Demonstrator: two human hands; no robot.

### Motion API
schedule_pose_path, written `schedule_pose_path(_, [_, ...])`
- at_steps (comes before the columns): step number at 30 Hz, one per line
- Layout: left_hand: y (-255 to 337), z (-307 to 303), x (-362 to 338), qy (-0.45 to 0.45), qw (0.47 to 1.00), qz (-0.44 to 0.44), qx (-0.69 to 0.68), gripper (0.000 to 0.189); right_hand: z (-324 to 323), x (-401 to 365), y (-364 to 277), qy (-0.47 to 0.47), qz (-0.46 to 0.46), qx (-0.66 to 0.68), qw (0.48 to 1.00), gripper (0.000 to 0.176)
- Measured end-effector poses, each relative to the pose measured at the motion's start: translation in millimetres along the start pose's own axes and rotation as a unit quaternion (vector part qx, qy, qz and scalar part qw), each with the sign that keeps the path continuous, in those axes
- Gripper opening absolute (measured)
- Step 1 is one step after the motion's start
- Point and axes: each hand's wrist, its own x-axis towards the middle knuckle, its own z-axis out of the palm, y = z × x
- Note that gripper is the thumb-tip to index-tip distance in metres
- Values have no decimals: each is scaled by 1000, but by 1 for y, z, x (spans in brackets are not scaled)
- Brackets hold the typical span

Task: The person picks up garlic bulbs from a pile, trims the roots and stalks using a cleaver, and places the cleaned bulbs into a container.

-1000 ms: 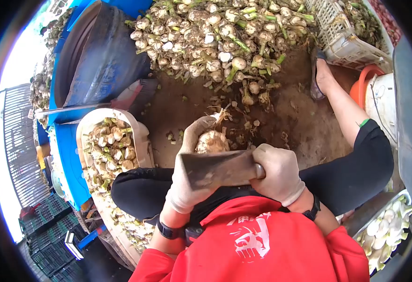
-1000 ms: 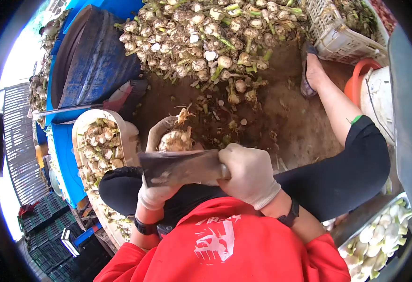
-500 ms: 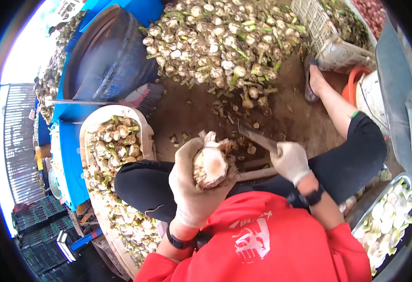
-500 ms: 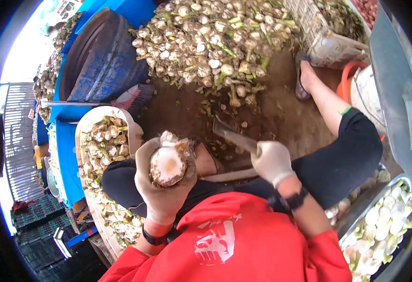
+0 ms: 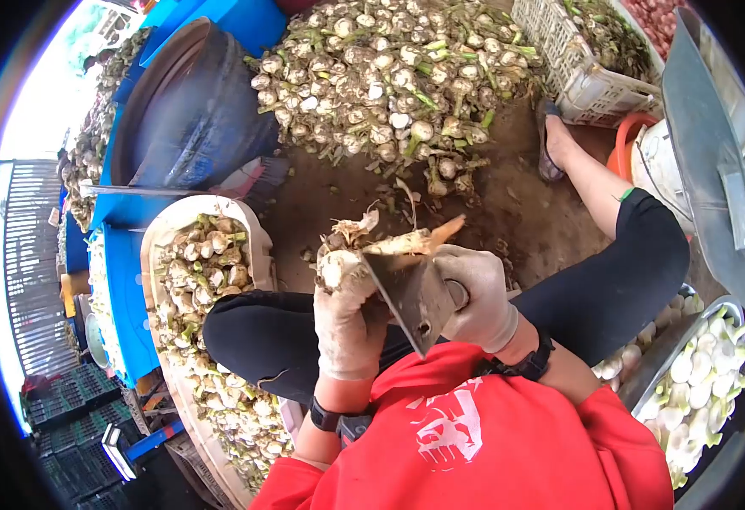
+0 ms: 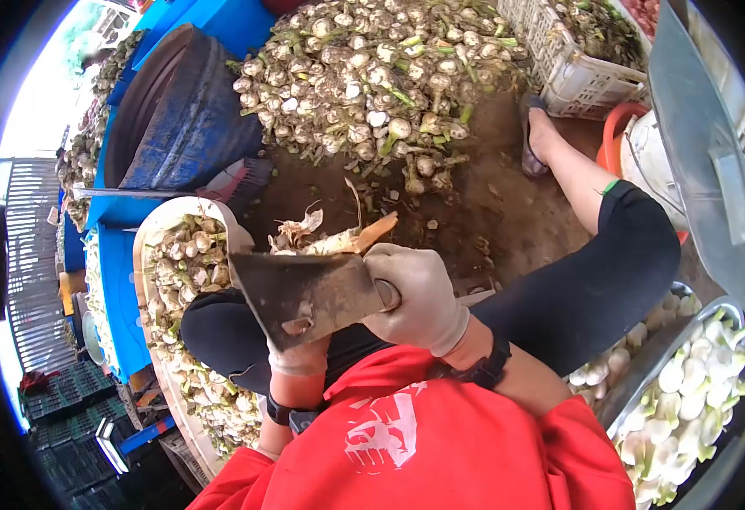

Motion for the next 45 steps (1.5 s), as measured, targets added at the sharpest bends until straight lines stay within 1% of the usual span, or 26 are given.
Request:
schedule_pose_path(2, [-2,4,-3,43,999,22,18,54,3,-4,24,0,13,-69,998,20])
schedule_pose_path(4, [7,11,-3,21,998,57,26,55,-3,-26,71,-120,336,-99,929,19])
schedule_pose_path(6, [17,11,0,4,994,102,32,54,-5,-39,61,-84,400,53,911,25])
schedule_pose_path(8, [44,-16,2,80,953,198,213,37,-18,-34,35,-58,353,107,928,26])
schedule_pose_path(9, [70,-50,-2,132,864,295,386,28,-27,-34,34,-33,347,107,931,25])
schedule_pose_path(11, [131,-94,-16,227,578,423,660,26,-44,-34,30,30,390,123,912,24])
schedule_pose_path(12, [164,-121,-16,372,552,443,600,39,-50,-34,32,77,443,106,887,24])
schedule_pose_path(14, [187,-91,-35,478,101,287,824,47,-60,-30,39,137,508,155,837,22])
schedule_pose_path(16, [189,-85,-30,387,80,379,837,49,-54,-19,48,161,521,189,817,21])
schedule_pose_path(17, [178,-88,-19,369,314,373,792,50,-49,-14,53,182,529,223,798,21])
schedule_pose_path(19, [115,-75,29,282,546,347,709,46,-36,-5,61,176,544,259,779,21])
schedule_pose_path(20, [77,-62,57,228,602,281,712,50,-31,0,62,176,551,270,770,22])
schedule_pose_path(23, [-41,-36,146,-90,552,230,796,71,-24,-5,71,166,538,251,787,22])
schedule_pose_path(24, [-87,-39,175,-121,576,143,796,80,-26,-3,72,167,554,249,777,22])
schedule_pose_path(25, [-136,-49,197,-132,540,175,813,79,-28,-2,74,171,557,243,776,22])
schedule_pose_path(27, [-203,-61,239,-178,378,45,907,79,-30,-1,76,197,566,250,761,24])
schedule_pose_path(28, [-214,-70,258,-182,380,48,906,79,-29,0,78,201,564,247,762,24])
schedule_pose_path(30, [-211,-62,274,-170,407,31,897,76,-31,-2,81,217,546,250,770,25])
schedule_pose_path(31, [-211,-60,270,-142,494,66,855,60,-31,-4,82,216,543,243,774,25])
schedule_pose_path(32, [-191,-44,263,-142,489,64,858,60,-32,-5,81,217,544,249,772,25])
schedule_pose_path(34, [-147,-28,255,-121,800,-161,565,45,-36,-3,79,194,559,247,768,25])
schedule_pose_path(35, [-148,-61,262,-167,922,-142,320,37,-36,-1,76,196,551,251,772,25])
schedule_pose_path(38, [-54,10,176,-138,940,-117,289,58,-36,-4,71,156,539,210,801,23])
schedule_pose_path(40, [-24,21,136,-150,858,32,491,64,-36,-9,69,81,523,110,841,20])
schedule_pose_path(43, [4,22,92,-136,824,49,548,74,-35,-13,60,5,441,9,898,13])
schedule_pose_path(45, [9,25,71,-131,806,83,571,77,-37,-7,46,-11,113,-187,976,10])
